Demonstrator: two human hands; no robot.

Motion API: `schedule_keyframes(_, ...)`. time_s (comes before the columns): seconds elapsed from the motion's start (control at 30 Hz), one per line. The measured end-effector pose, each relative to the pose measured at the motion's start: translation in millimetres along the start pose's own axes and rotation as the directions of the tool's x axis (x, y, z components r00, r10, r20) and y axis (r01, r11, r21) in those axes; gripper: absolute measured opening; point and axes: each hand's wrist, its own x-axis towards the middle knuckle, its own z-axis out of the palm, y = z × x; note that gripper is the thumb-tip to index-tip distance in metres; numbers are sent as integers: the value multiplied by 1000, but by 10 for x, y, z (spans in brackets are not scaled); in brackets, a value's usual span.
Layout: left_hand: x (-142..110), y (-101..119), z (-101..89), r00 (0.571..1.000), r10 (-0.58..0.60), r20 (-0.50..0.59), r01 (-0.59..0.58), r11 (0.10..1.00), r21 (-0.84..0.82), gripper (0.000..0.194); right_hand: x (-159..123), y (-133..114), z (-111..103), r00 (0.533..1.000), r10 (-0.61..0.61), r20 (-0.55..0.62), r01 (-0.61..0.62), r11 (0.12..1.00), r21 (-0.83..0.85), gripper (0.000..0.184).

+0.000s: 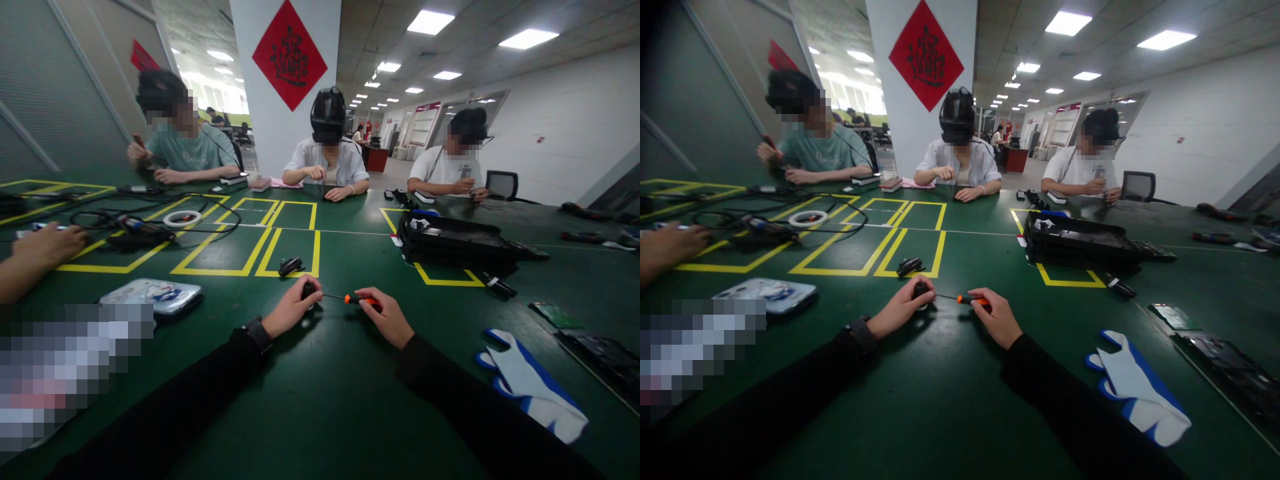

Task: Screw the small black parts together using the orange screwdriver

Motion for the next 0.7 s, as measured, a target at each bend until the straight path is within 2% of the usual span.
schedule_keyframes(0.27,6,33,-27,999,25,28,-26,999,35,15,-24,-86,-1,989,-135,54,139,988,-74,25)
schedule_keyframes(0.5,-11,61,-15,997,65,48,-68,997,49,15,-40,-96,31,993,-97,64,103,990,-93,23)
schedule_keyframes(0.7,-13,53,-25,997,58,52,-61,997,41,16,-68,-146,25,990,-143,8,143,988,-62,18)
